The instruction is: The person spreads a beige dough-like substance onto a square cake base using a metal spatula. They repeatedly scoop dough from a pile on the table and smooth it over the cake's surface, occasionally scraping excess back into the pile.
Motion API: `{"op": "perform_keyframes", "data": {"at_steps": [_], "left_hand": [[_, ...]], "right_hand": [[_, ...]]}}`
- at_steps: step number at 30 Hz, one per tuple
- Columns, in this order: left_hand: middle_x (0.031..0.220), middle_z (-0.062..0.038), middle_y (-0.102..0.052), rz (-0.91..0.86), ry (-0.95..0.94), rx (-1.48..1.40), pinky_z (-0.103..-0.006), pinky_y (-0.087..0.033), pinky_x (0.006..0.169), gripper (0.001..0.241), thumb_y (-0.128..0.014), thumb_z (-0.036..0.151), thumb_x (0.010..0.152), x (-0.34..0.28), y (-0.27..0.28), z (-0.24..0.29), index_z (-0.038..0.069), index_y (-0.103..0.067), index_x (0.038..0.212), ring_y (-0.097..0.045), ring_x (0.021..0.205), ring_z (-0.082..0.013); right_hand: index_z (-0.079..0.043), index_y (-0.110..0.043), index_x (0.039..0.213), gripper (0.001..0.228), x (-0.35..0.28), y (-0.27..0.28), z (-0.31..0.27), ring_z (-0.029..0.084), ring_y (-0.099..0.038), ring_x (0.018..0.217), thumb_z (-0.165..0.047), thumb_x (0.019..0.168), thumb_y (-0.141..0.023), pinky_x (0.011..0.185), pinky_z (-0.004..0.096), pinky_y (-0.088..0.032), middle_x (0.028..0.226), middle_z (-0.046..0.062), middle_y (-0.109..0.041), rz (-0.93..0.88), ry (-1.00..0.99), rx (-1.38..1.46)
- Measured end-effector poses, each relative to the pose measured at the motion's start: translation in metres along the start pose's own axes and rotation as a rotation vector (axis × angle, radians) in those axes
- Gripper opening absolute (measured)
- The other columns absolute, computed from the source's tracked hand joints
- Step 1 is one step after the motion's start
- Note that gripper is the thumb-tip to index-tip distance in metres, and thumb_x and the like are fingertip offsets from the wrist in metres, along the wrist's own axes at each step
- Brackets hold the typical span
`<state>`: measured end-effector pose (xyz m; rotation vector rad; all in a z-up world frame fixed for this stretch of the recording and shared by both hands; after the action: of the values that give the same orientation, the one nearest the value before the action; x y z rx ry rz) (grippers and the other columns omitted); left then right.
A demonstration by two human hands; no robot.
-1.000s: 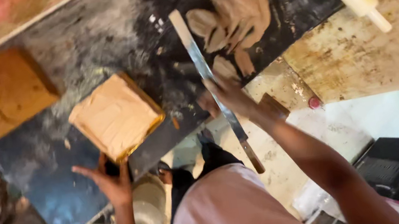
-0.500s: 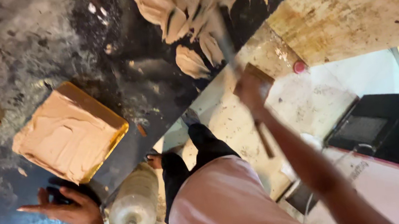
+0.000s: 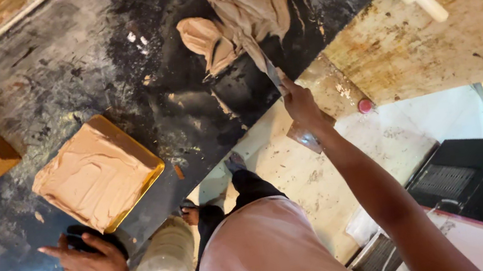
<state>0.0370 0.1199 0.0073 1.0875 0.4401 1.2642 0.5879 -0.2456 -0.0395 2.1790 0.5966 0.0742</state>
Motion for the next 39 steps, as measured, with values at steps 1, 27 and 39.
{"op": "perform_keyframes", "data": {"at_steps": [1,27,39], "left_hand": [[0.155,-0.024,-0.052,-0.006,0.010,0.005,-0.0578,-0.028,0.122,0.074,-0.046,0.039,0.124,-0.002,0.002,-0.002,-0.007,-0.005,0.165,-0.050,0.135,-0.0449],[0.160,-0.023,-0.050,-0.015,0.102,-0.042,-0.0580,-0.023,0.123,0.072,-0.044,0.034,0.121,0.001,0.009,0.013,-0.008,-0.010,0.168,-0.046,0.143,-0.0434],[0.155,-0.023,-0.053,-0.028,0.069,0.016,-0.0582,-0.026,0.116,0.073,-0.046,0.033,0.117,0.012,0.010,0.025,-0.008,-0.013,0.168,-0.046,0.136,-0.0424]], "right_hand": [[-0.016,-0.054,0.149,0.052,0.000,-0.009,-0.003,0.038,-0.071,0.073,-0.010,0.097,-0.054,0.066,0.046,-0.059,0.090,0.028,-0.072,0.019,0.031,-0.045],[-0.023,-0.037,0.159,0.067,-0.033,0.033,-0.089,0.038,-0.067,0.059,-0.006,0.095,-0.049,0.060,0.048,-0.054,0.071,0.017,-0.066,-0.215,0.113,-0.010],[-0.012,-0.065,0.132,0.039,0.063,-0.032,-0.081,0.036,-0.074,0.071,-0.007,0.095,-0.053,0.067,0.041,-0.056,0.086,0.026,-0.069,-0.327,0.385,-0.005]]}}
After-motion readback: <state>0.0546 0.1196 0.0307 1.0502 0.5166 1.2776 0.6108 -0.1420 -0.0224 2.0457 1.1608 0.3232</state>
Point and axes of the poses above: each hand's wrist, its own x-axis towards the middle knuckle, its own y-axis out of the back of the hand, z = x × y, the point moved 9 cm from there along x, towards the middle knuckle
